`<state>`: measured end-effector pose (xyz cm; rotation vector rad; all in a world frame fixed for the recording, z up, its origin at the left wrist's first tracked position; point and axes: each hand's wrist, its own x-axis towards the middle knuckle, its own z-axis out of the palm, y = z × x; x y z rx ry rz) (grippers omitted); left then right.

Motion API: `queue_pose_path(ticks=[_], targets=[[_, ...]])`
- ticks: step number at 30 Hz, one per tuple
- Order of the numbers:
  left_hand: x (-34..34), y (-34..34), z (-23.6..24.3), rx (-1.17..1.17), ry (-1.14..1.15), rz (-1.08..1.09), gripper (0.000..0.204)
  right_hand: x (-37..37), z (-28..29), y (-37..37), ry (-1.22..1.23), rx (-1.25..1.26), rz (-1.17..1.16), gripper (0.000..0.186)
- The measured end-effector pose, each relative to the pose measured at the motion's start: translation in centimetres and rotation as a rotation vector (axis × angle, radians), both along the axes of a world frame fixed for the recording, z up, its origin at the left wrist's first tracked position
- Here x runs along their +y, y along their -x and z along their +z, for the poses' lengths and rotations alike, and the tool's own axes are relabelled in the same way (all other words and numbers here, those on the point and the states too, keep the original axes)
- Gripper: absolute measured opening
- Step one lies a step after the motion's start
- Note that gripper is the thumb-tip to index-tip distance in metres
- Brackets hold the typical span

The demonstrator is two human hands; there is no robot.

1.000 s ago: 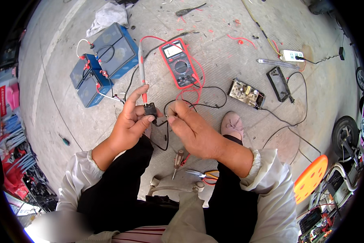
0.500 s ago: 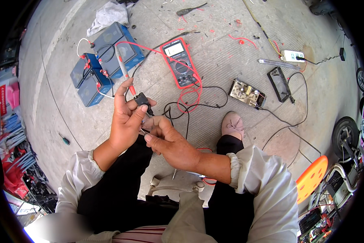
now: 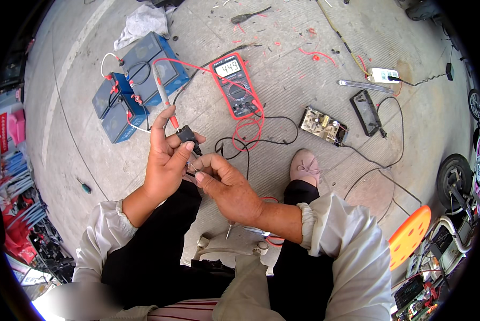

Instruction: The person sits on the floor and uses wire cutters to strip the insulation from a black wire. They then use a multimeter to test the continuity of the wire and a small black connector, twisting the exposed wire ends together to ensure a connection.

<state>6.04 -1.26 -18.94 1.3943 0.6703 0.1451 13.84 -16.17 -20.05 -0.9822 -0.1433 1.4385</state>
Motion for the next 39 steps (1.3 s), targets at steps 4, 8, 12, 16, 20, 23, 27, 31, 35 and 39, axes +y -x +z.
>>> queue_pose_path(ticks=[4,8,12,16,20,23,27,31,35,39], targets=[[0.0,-0.1,0.3,0.004,0.031,0.011,0.066,0.0,0.3,-0.3,0.006,-0.01,0.018,0.014],[0.0,0.0,0.0,-0.014,0.0,-0.015,0.067,0.0,0.3,-0.4,0.004,-0.016,0.024,0.013],[0.1,0.1,-0.1,-0.017,0.002,-0.012,0.067,0.0,0.5,-0.5,-0.002,-0.031,0.013,0.013],[0.5,0.2,0.0,-0.001,0.004,-0.066,0.067,-0.8,-0.7,-2.2,0.099,-0.07,-0.028,0.016],[0.8,0.9,0.1,0.044,0.04,-0.287,0.067,-0.2,-0.5,-5.2,0.193,-0.097,-0.094,0.025],[0.5,1.0,0.5,0.048,0.001,-0.491,0.07,0.5,0.3,-6.3,0.155,-0.151,-0.047,0.031],[0.7,1.2,0.1,0.066,-0.067,-0.676,0.074,0.3,-0.1,-6.8,0.079,-0.217,0.054,0.027],[0.5,0.6,1.0,0.136,-0.058,-0.647,0.068,-0.2,0.0,-7.1,0.091,-0.26,0.082,0.018],[0.6,1.2,-0.8,0.071,0.063,-0.533,0.047,-0.2,0.6,-7.0,0.015,-0.183,-0.124,0.01],[1.3,1.9,-1.6,0.2,0.296,-0.352,0.023,-1.5,0.1,-8.3,0.071,-0.26,0.055,0.01]])
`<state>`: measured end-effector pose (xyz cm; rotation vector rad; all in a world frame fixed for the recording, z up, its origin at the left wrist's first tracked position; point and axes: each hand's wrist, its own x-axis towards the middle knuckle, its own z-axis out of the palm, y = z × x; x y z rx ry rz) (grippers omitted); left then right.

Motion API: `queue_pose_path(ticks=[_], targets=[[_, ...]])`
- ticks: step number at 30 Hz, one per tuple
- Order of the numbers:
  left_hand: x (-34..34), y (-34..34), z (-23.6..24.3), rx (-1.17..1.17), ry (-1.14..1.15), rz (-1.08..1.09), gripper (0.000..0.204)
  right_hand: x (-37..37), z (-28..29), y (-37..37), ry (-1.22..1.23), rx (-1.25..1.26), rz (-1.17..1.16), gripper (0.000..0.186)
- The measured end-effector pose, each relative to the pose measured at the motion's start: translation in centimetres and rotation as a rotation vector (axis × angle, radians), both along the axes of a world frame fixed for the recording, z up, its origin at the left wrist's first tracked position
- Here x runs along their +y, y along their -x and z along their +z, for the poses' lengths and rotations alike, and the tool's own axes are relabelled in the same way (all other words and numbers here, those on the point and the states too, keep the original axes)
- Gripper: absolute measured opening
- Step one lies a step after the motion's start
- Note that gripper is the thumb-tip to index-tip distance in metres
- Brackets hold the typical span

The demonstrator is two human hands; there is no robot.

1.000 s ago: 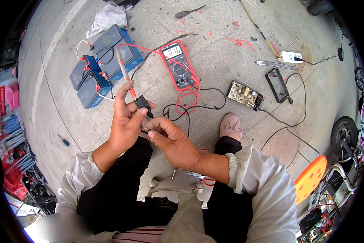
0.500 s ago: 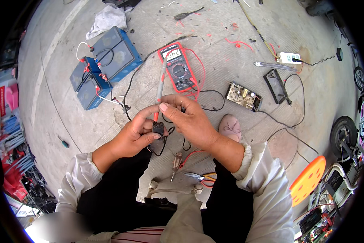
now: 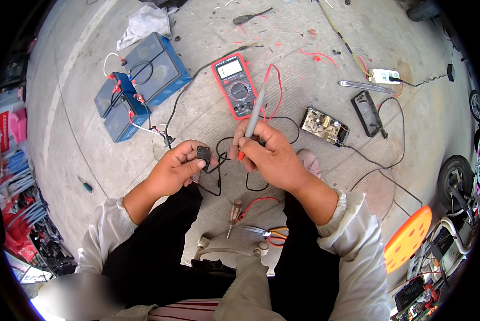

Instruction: The person sits on the floor and uses wire cutters to strip the insulation from a black wire. They then use a multimeter to test the continuity of the wire and a small black connector, twisting the exposed wire ends together to ensure a connection.

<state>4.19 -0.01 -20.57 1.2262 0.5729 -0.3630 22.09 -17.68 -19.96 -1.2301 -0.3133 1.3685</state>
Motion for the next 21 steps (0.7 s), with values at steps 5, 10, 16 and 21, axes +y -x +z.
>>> queue_pose_path(ticks=[5,10,16,21], targets=[[0.9,0.7,-0.4,0.163,0.187,0.267,0.017,-3.7,-6.8,3.4,0.304,0.018,0.606,0.029],[1.0,1.8,-1.4,0.163,0.316,0.333,0.016,-7.2,-11.4,8.3,0.239,-0.421,1.291,0.036],[-0.1,3.2,-2.3,0.222,0.355,0.336,0.013,-2.1,-4.1,7.1,0.075,-0.319,0.518,0.032],[-1.5,2.4,-2.8,0.238,0.312,0.253,0.014,0.9,-1.5,7.3,0.121,0.108,0.236,0.023]])
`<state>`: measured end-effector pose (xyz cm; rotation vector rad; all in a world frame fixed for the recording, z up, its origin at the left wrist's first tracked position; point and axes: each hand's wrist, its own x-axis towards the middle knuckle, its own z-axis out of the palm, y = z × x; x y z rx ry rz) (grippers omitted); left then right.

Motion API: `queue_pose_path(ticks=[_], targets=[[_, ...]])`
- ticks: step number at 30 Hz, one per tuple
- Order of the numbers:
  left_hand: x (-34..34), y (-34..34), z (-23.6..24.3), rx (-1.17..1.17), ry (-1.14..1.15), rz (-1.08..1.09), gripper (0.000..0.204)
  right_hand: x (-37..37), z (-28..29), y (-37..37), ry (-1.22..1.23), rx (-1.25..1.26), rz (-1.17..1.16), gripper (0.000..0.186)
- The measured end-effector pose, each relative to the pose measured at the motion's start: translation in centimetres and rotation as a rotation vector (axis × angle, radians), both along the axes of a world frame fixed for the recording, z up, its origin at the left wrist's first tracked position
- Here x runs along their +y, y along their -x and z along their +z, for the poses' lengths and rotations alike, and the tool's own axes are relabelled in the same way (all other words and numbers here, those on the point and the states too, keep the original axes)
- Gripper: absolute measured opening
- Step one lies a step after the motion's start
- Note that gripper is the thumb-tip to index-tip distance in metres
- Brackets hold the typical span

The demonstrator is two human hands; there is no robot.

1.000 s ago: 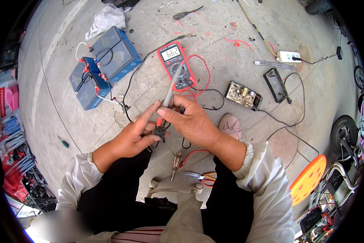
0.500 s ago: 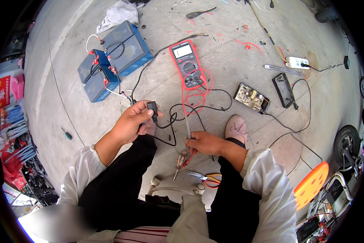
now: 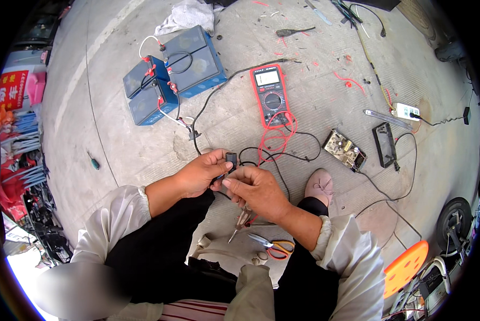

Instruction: The person sits on the floor and uses wire cutters to strip the insulation from a black wire. They then use a multimeter to test the continuity of the wire and a small black connector, twisting the exposed wire ends together to ensure a connection.

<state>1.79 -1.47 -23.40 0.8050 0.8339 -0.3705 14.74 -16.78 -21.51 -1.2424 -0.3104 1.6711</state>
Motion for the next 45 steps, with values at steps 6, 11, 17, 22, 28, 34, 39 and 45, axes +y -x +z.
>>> queue_pose_path(ticks=[6,11,17,22,28,34,39,45], targets=[[-0.7,0.3,-1.0,-0.026,0.001,-0.08,0.014,0.1,-0.7,0.8,0.138,-0.001,0.038,0.018],[-0.5,0.2,-1.2,-0.043,0.013,-0.072,0.015,0.0,-0.9,1.1,0.056,0.043,0.052,0.02],[-0.7,-0.1,-1.1,-0.024,0.001,-0.039,0.008,-0.2,-0.7,1.3,0.003,0.049,0.033,0.019],[-0.5,0.1,-1.4,-0.035,-0.011,-0.072,0.009,-0.3,-0.9,1.3,0.038,0.016,0.066,0.016],[0.8,-0.6,-1.1,0.018,-0.293,-0.083,0.02,-1.3,-2.7,1.0,0.069,0.056,0.061,0.014],[2.8,-0.7,-1.1,0.06,-0.204,0.177,0.025,-1.8,-4.6,0.0,0.067,0.093,-0.016,0.016],[2.7,-0.3,-1.6,0.024,-0.169,0.173,0.036,-2.0,-5.0,-0.1,0.037,0.138,-0.01,0.015],[2.9,-0.3,-2.2,0.071,-0.288,0.198,0.056,-1.8,-4.7,-0.4,0.04,0.17,-0.006,0.014]])
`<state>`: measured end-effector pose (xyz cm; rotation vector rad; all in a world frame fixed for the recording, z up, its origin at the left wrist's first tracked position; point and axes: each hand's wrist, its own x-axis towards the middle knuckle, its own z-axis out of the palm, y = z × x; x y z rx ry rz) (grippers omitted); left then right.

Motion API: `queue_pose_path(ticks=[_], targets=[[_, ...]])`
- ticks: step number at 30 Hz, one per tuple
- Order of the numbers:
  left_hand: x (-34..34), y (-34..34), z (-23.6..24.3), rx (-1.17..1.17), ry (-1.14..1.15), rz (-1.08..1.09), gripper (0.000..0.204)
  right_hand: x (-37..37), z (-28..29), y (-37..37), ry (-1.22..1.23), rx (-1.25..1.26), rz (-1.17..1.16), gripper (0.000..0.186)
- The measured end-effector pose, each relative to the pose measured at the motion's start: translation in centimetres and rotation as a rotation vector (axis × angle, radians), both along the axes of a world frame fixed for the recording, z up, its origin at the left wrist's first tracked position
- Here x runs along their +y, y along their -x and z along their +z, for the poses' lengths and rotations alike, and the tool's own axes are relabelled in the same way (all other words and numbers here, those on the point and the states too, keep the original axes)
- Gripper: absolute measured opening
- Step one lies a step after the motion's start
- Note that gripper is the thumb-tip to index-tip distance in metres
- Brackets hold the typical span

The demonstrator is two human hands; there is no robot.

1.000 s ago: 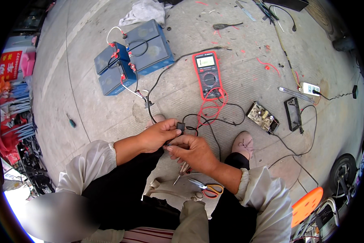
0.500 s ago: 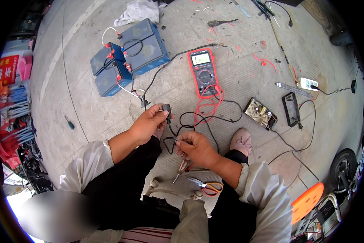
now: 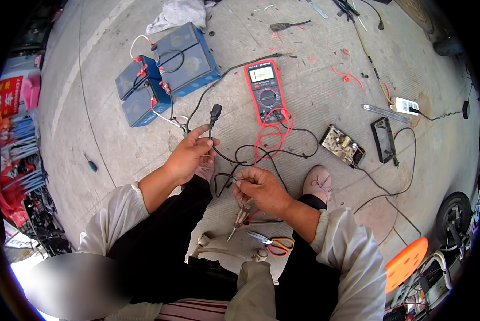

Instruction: The person sits on the floor and uses wire cutters to strip the insulation from a black wire. They then use a multimeter to test the continuity of the wire and a small black connector, twisting the exposed wire ends together to ensure a connection.

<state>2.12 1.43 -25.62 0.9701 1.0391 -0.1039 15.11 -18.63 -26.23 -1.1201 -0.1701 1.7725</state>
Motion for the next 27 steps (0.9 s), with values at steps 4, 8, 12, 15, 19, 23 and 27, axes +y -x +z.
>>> queue_pose_path(ticks=[4,8,12,15,19,23,27], targets=[[0.3,-0.1,-0.1,0.028,-0.014,0.022,0.062,-0.2,-0.3,0.1,0.002,0.003,-0.015,0.013],[0.4,0.2,-0.3,0.028,-0.026,0.027,0.063,-0.2,-0.4,0.1,0.005,0.005,-0.024,0.012],[0.5,0.3,-0.3,0.029,-0.031,0.023,0.063,0.2,0.3,0.0,0.014,0.001,-0.002,0.011],[0.4,0.1,-0.4,0.027,-0.021,0.025,0.063,-0.1,-0.4,0.1,0.002,0.003,-0.003,0.011],[0.4,0.2,-0.5,0.021,-0.02,0.036,0.064,-0.1,-0.3,0.1,-0.003,0.016,-0.002,0.011],[0.4,0.2,-0.9,0.016,-0.027,0.053,0.064,0.0,-0.2,0.1,-0.005,0.025,-0.005,0.011],[0.5,0.4,-1.2,-0.01,-0.007,0.067,0.064,-0.1,-0.2,0.1,-0.007,0.027,-0.006,0.011]])
